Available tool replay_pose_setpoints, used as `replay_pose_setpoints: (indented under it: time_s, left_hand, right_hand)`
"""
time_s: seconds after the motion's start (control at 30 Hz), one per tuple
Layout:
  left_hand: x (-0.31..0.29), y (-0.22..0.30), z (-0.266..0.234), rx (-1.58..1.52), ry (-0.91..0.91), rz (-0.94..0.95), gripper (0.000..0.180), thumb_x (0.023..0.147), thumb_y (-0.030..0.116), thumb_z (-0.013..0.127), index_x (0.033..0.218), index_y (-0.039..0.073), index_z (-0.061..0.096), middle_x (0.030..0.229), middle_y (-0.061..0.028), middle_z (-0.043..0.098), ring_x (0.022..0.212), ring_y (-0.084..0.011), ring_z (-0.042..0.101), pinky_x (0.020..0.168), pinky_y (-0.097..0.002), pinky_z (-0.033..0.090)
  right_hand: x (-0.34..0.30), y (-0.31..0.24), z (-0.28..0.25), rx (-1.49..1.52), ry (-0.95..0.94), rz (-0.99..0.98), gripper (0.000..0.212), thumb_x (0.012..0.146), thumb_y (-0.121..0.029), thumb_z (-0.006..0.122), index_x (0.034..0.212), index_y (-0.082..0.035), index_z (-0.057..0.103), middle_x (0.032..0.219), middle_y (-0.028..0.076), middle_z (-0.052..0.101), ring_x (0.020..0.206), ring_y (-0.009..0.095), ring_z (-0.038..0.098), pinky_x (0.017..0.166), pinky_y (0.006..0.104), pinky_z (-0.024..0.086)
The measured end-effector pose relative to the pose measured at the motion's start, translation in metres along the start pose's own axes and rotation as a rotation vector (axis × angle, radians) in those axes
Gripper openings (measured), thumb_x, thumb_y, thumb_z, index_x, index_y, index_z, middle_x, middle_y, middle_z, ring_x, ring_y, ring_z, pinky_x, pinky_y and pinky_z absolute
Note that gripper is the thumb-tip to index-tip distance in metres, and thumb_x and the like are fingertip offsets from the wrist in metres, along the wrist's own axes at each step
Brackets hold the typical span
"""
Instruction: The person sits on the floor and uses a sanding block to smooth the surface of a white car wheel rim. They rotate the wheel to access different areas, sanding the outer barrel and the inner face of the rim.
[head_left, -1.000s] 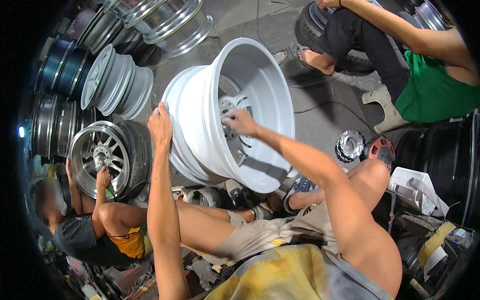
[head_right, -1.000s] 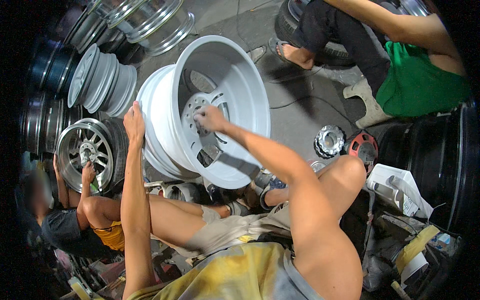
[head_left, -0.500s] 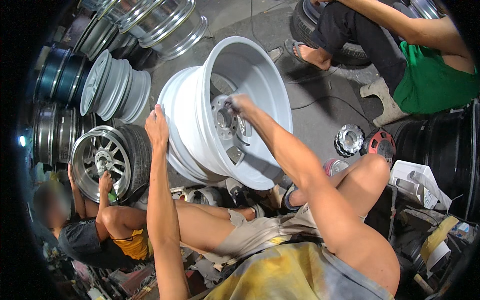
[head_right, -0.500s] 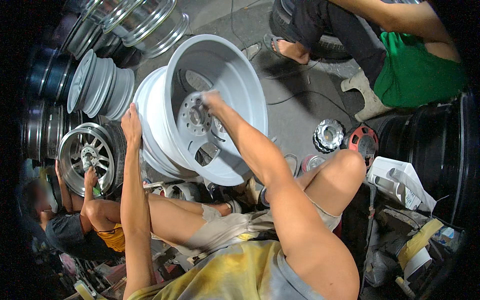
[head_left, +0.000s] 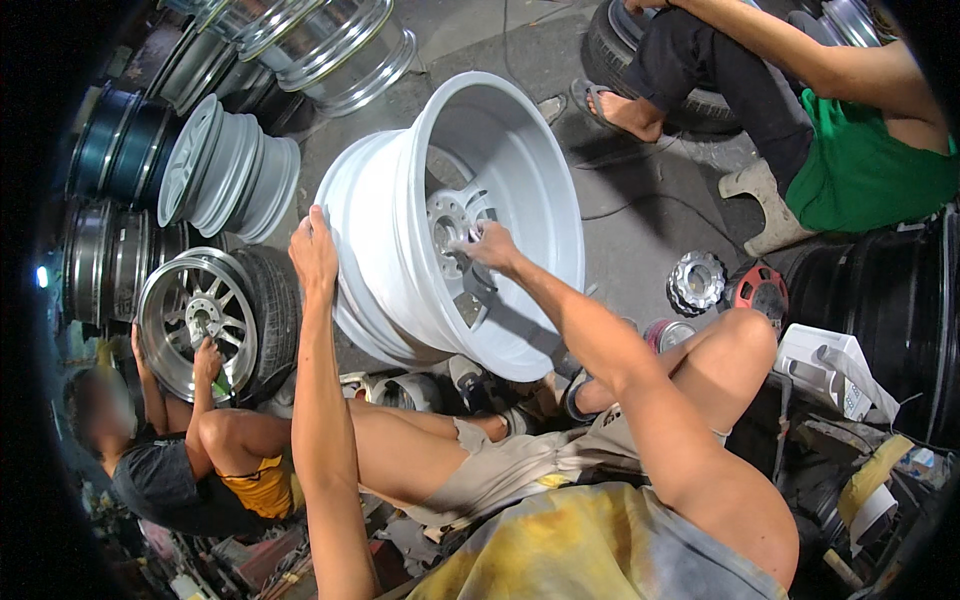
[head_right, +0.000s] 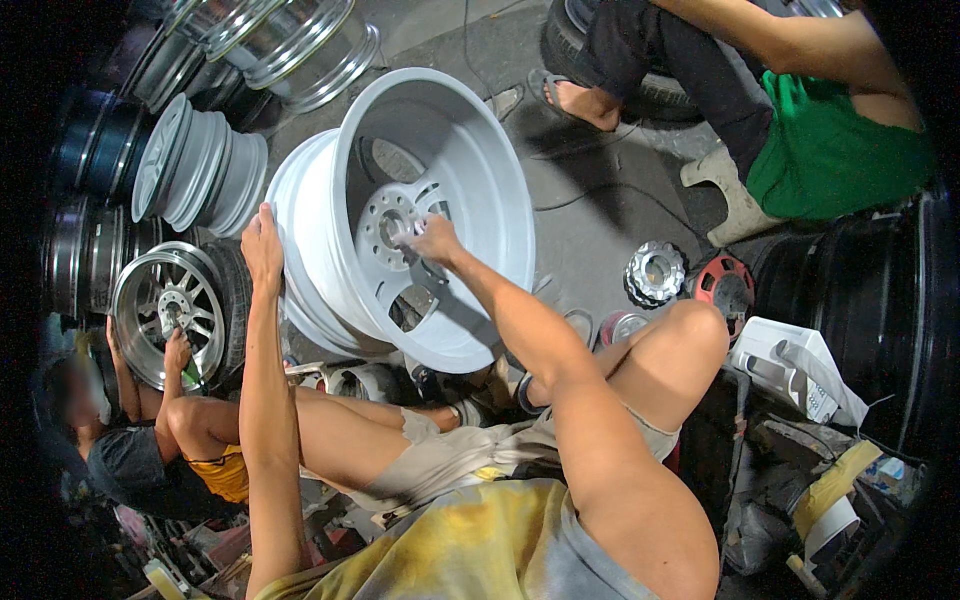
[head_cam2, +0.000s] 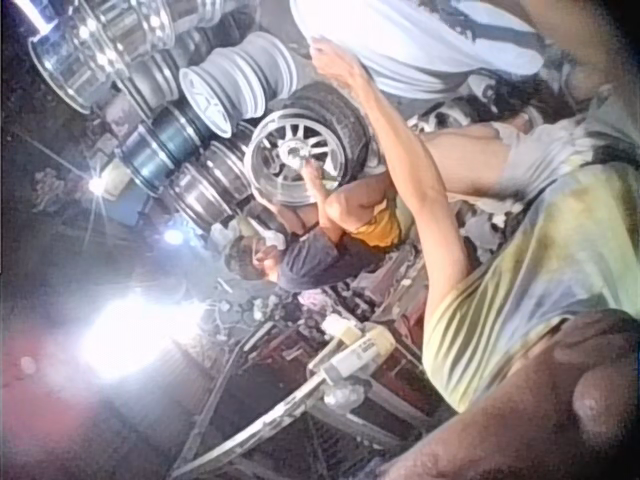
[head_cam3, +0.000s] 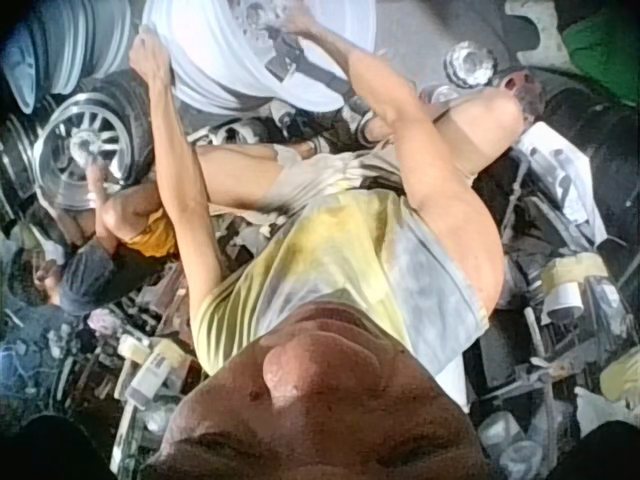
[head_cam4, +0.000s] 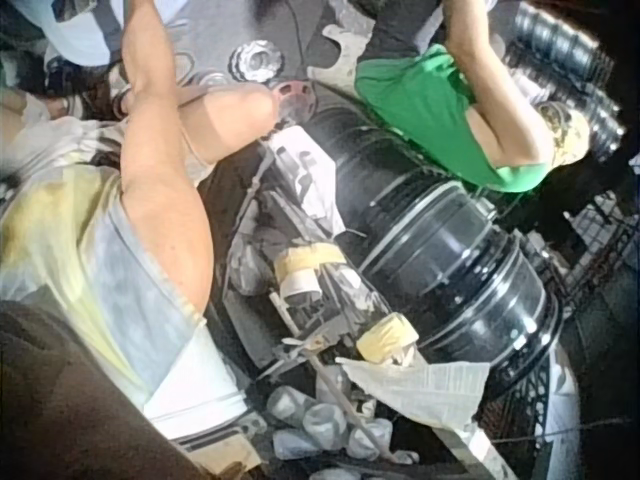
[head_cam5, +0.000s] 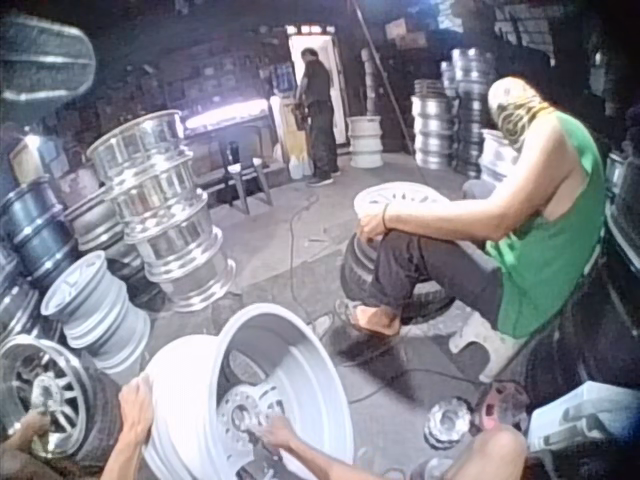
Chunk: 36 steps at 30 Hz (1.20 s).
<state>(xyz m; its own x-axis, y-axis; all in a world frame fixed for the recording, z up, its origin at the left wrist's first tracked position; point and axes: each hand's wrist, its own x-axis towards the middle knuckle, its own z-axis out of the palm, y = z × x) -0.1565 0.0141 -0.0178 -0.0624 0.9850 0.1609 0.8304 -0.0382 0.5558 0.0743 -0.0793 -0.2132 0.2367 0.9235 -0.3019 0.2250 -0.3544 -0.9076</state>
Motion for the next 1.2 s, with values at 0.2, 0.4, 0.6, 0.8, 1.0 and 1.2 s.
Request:
replay_pose_setpoints:
  time_s: [0.2,0.4,0.6,0.8,1.0,1.2]
  left_hand:
    - [0.001,0.000,0.002,0.000,0.018,-0.006,0.062,0.102,0.048,0.045,0.124,-0.007,0.065,0.114,-0.0329,0.067,0.114,-0.0452,0.063,0.098,-0.0478,0.046]
    - [0.000,-0.002,0.002,0.013,0.001,0.008,0.062,0.104,0.047,0.044,0.125,-0.007,0.064,0.116,-0.0291,0.068,0.114,-0.0415,0.064,0.098,-0.0431,0.045]
    - [0.006,-0.004,0.005,0.011,0.025,0.015,0.062,0.102,0.049,0.045,0.125,-0.005,0.065,0.116,-0.0324,0.067,0.115,-0.0453,0.062,0.100,-0.0471,0.045]
    - [0.003,-0.003,0.002,0.047,-0.002,-0.029,0.063,0.102,0.049,0.045,0.124,-0.006,0.065,0.115,-0.0330,0.067,0.115,-0.0462,0.062,0.100,-0.0472,0.045]
    - [0.006,0.002,0.006,0.002,0.020,0.009,0.062,0.102,0.048,0.045,0.123,-0.007,0.065,0.114,-0.0338,0.066,0.114,-0.0469,0.062,0.099,-0.0479,0.045]
    - [0.002,0.004,0.001,0.023,0.006,-0.014,0.063,0.102,0.048,0.045,0.123,-0.009,0.064,0.115,-0.0336,0.066,0.115,-0.0466,0.062,0.100,-0.0472,0.045]
  right_hand:
    - [0.019,-0.017,-0.003,-0.285,0.049,0.013,0.072,0.061,-0.049,0.091,0.101,0.007,0.067,0.104,0.030,0.069,0.100,0.040,0.069,0.083,0.0467,0.055]
    - [0.026,-0.027,-0.013,-0.305,0.385,-0.554,0.041,0.074,-0.033,0.083,0.092,0.002,0.070,0.087,0.022,0.071,0.080,0.040,0.069,0.074,0.0468,0.054]
    - [0.016,0.013,-0.024,-0.173,0.048,-0.350,0.031,0.085,-0.020,0.061,0.107,-0.001,0.071,0.095,0.021,0.062,0.085,0.038,0.064,0.075,0.0472,0.050]
    - [-0.010,-0.024,-0.036,-0.346,-0.072,-0.827,0.023,0.084,-0.007,0.062,0.105,-0.002,0.070,0.102,0.021,0.061,0.095,0.039,0.063,0.076,0.0473,0.055]
    - [0.010,-0.011,-0.051,-0.850,-0.057,-1.201,0.030,0.088,-0.008,0.057,0.117,-0.011,0.064,0.124,0.013,0.050,0.103,0.027,0.063,0.087,0.0391,0.054]
    - [-0.005,0.004,-0.041,-0.944,-0.149,-0.979,0.039,0.094,-0.012,0.052,0.133,-0.015,0.053,0.126,0.017,0.051,0.098,0.029,0.064,0.085,0.0396,0.054]
